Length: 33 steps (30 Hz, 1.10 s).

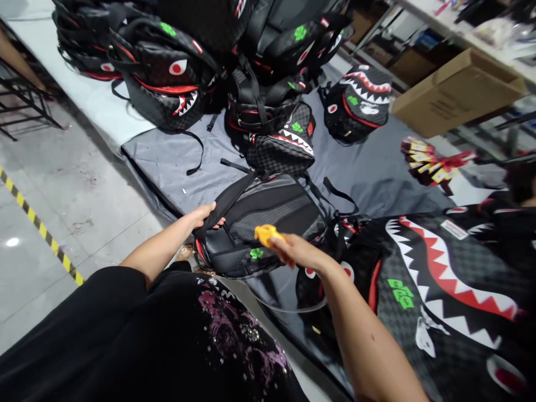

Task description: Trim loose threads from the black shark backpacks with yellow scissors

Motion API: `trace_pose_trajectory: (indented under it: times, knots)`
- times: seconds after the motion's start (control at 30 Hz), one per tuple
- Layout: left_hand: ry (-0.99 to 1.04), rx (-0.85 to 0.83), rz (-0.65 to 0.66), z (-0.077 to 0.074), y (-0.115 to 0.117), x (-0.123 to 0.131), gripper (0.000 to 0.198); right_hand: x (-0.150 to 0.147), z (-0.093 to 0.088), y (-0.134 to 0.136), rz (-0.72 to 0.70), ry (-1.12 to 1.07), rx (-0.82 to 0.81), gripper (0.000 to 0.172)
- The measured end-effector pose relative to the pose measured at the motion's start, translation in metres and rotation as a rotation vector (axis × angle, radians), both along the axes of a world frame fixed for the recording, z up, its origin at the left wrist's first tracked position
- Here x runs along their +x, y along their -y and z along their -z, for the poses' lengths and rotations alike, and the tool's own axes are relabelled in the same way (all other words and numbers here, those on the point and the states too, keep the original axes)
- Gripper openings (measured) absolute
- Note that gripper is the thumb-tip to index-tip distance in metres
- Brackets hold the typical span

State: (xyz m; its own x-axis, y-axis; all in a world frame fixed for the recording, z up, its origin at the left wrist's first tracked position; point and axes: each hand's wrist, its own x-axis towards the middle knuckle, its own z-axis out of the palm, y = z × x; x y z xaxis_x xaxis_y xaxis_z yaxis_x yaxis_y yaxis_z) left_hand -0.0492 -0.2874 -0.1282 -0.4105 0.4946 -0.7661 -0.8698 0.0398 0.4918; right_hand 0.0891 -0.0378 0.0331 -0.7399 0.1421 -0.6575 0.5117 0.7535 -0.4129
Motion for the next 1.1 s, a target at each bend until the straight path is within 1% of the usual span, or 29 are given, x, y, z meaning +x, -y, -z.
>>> trace_pose_trajectory:
  times: [0.07, 0.1, 0.17, 0.2, 0.3, 0.33, 0.37, 0.4, 0.43, 0.5, 0.53, 0.57, 0.6, 0.63, 0.67, 0.7, 0.77, 0.8, 0.83, 0.87, 0.9, 0.93, 0.97, 1.0, 1.03, 1.07, 1.1]
  knots:
    - [-0.035, -0.035, 0.055, 0.0, -0.002, -0.001, 0.058, -0.01, -0.001, 0.011, 0.105, -0.143, 0.11, 0.031]
    - [-0.075, -0.072, 0.093, 0.001, -0.003, -0.002, 0.059, -0.015, -0.002, 0.017, 0.119, -0.166, 0.124, 0.03]
    - [-0.174, -0.158, 0.164, 0.0, -0.005, -0.002, 0.06, -0.025, -0.004, 0.024, 0.052, -0.095, 0.04, 0.03]
    - [-0.224, -0.194, 0.188, 0.0, -0.007, -0.002, 0.06, -0.028, -0.006, 0.026, 0.028, -0.075, 0.027, 0.03]
    - [-0.355, -0.269, 0.199, -0.004, -0.011, 0.007, 0.057, -0.031, -0.012, 0.023, 0.09, -0.16, 0.202, 0.029]
    - [-0.398, -0.286, 0.19, -0.006, -0.013, 0.012, 0.055, -0.029, -0.015, 0.021, 0.091, -0.158, 0.197, 0.03]
    - [-0.474, -0.321, 0.191, -0.009, -0.016, 0.019, 0.053, -0.027, -0.018, 0.018, 0.074, -0.129, 0.143, 0.031]
    - [-0.598, -0.387, 0.215, -0.011, -0.019, 0.027, 0.054, -0.023, -0.021, 0.016, 0.064, -0.105, 0.09, 0.032]
    - [-0.765, -0.485, 0.269, -0.014, -0.023, 0.036, 0.055, -0.019, -0.024, 0.015, 0.082, -0.108, 0.094, 0.033]
    - [-1.149, -0.729, 0.451, -0.016, -0.031, 0.052, 0.06, -0.011, -0.03, 0.015, 0.171, -0.183, 0.258, 0.031]
    - [-1.308, -0.842, 0.546, -0.016, -0.034, 0.057, 0.062, -0.007, -0.032, 0.016, 0.19, -0.192, 0.314, 0.03]
    - [-1.41, -0.917, 0.624, -0.015, -0.037, 0.061, 0.062, -0.003, -0.034, 0.016, 0.166, -0.146, 0.293, 0.03]
    - [-1.451, -0.942, 0.666, -0.013, -0.038, 0.062, 0.061, 0.001, -0.035, 0.016, 0.112, -0.065, 0.206, 0.031]
    - [-1.467, -0.936, 0.684, -0.011, -0.038, 0.062, 0.06, 0.005, -0.037, 0.014, 0.059, 0.012, 0.106, 0.033]
    - [-1.477, -0.911, 0.685, -0.009, -0.037, 0.059, 0.058, 0.008, -0.038, 0.01, 0.039, 0.056, 0.061, 0.035]
    - [-1.485, -0.88, 0.677, -0.008, -0.036, 0.057, 0.057, 0.011, -0.04, 0.003, 0.066, 0.057, 0.116, 0.037]
    - [-1.5, -0.829, 0.64, -0.011, -0.035, 0.053, 0.056, 0.02, -0.046, -0.013, 0.223, -0.021, 0.43, 0.04]
    - [-1.506, -0.814, 0.613, -0.015, -0.036, 0.054, 0.056, 0.025, -0.05, -0.021, 0.297, -0.036, 0.554, 0.041]
    - [-1.515, -0.795, 0.593, -0.021, -0.038, 0.058, 0.057, 0.031, -0.054, -0.028, 0.331, -0.009, 0.577, 0.043]
    - [-1.535, -0.76, 0.586, -0.027, -0.04, 0.064, 0.058, 0.038, -0.058, -0.033, 0.329, 0.048, 0.51, 0.044]
    - [-1.565, -0.701, 0.603, -0.034, -0.043, 0.074, 0.059, 0.046, -0.061, -0.035, 0.312, 0.109, 0.404, 0.043]
    - [-1.597, -0.623, 0.646, -0.039, -0.047, 0.085, 0.059, 0.053, -0.064, -0.036, 0.303, 0.156, 0.326, 0.041]
    - [-1.62, -0.538, 0.715, -0.043, -0.051, 0.097, 0.059, 0.06, -0.066, -0.035, 0.314, 0.179, 0.316, 0.039]
    - [-1.625, -0.465, 0.803, -0.045, -0.055, 0.109, 0.061, 0.066, -0.068, -0.034, 0.344, 0.179, 0.361, 0.038]
    - [-1.614, -0.416, 0.898, -0.045, -0.059, 0.12, 0.065, 0.071, -0.069, -0.032, 0.373, 0.178, 0.407, 0.037]
    - [-1.6, -0.398, 0.988, -0.043, -0.063, 0.129, 0.072, 0.076, -0.07, -0.031, 0.383, 0.186, 0.412, 0.037]
    - [-1.593, -0.405, 1.06, -0.039, -0.066, 0.136, 0.08, 0.08, -0.07, -0.029, 0.372, 0.2, 0.372, 0.038]
